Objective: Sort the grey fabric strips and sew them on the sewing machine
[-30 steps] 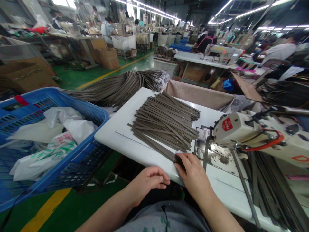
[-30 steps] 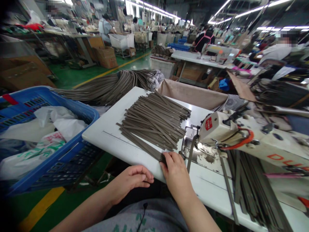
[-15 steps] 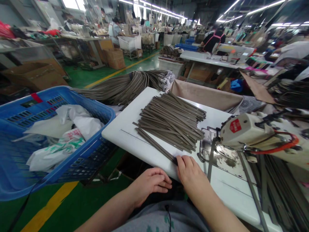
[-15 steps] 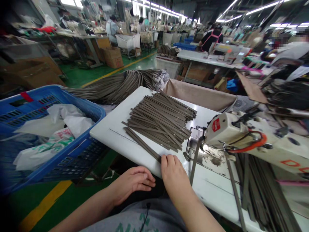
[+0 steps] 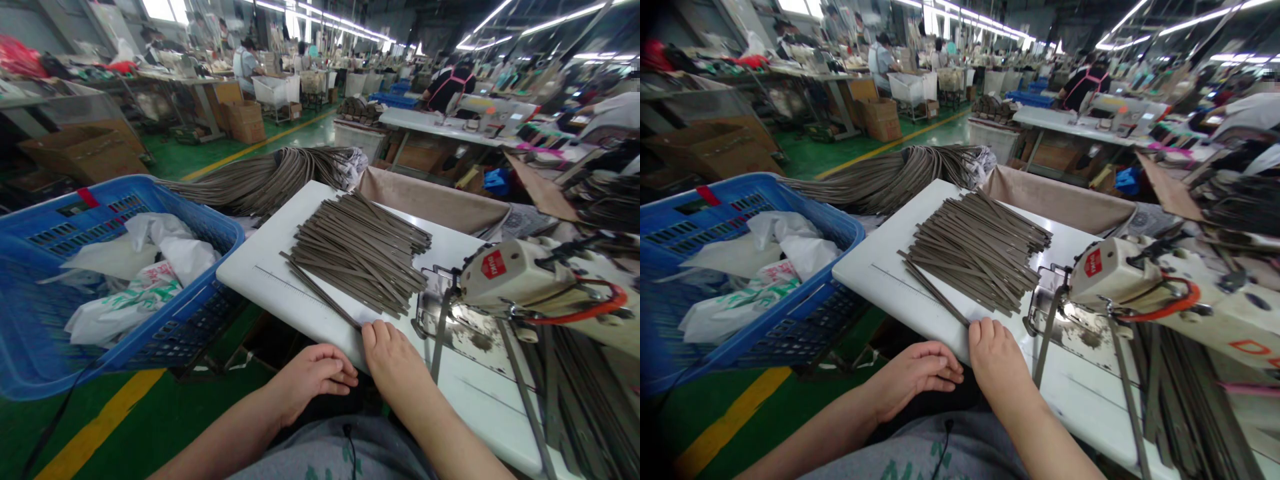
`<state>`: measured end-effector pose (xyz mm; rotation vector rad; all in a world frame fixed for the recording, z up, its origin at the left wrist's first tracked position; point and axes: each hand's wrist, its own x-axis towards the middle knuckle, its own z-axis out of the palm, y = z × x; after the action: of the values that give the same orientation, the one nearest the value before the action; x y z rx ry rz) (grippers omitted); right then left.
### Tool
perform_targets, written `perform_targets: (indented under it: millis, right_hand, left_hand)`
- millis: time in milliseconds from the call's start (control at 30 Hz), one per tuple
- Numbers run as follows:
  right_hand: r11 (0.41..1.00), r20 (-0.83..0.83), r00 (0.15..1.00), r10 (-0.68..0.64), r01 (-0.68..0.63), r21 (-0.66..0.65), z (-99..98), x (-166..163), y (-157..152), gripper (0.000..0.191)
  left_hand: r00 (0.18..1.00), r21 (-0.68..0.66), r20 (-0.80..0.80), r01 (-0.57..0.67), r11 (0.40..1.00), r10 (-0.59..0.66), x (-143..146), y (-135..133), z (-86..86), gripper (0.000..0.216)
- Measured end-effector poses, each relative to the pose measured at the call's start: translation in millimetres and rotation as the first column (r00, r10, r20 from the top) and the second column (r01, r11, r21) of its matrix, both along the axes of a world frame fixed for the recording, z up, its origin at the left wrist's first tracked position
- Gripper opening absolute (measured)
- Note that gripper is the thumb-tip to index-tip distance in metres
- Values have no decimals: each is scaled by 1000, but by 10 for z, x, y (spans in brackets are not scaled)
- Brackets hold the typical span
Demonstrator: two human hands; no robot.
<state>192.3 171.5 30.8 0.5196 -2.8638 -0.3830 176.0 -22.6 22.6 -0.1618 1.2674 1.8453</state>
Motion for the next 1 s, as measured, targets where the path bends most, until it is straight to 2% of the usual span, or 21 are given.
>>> perform_targets:
  millis: [133,300,367,467,500,567,667,733,767,833,900,1000]
  right_hand:
    - [1000,32,999,20,-20,-5,29,-35,21,23]
    - [992,130,991,36,-19,-124,162,60,-63,19]
    - [980,175,981,80,-45,-192,269,128,-134,19]
    - [936,260,946,195,-100,-338,442,133,-173,13]
    - [913,271,938,218,-98,-395,487,85,-150,11]
    - [872,229,954,195,-62,-485,533,-97,-44,22]
    - [874,-26,999,-42,24,-485,463,-510,206,19]
    - [891,-124,980,-156,86,-445,340,-776,356,43]
    - [899,-141,974,-176,100,-427,267,-878,407,55]
    - [912,-132,978,-165,100,-398,124,-990,448,64]
    - [919,-121,984,-132,76,-386,7,-973,411,60]
    - [930,-149,983,-106,45,-364,-92,-778,275,54]
  left_hand:
    - [998,32,19,-57,998,57,27,3,15,35]
    - [965,163,83,-259,952,248,19,51,79,43]
    - [927,222,149,-370,902,343,-34,90,97,35]
    - [793,217,282,-600,770,539,-146,146,90,14]
    - [750,211,312,-654,727,584,-179,159,82,10]
    - [709,235,341,-701,674,618,-225,179,63,11]
    - [710,299,344,-704,645,615,-228,200,37,14]
    - [729,314,324,-684,658,603,-208,209,20,21]
    - [738,310,311,-675,670,600,-198,211,10,25]
    - [749,293,290,-662,690,596,-188,206,-8,31]
    - [744,280,290,-667,690,602,-190,190,-21,33]
    - [738,261,313,-672,693,598,-196,167,-24,33]
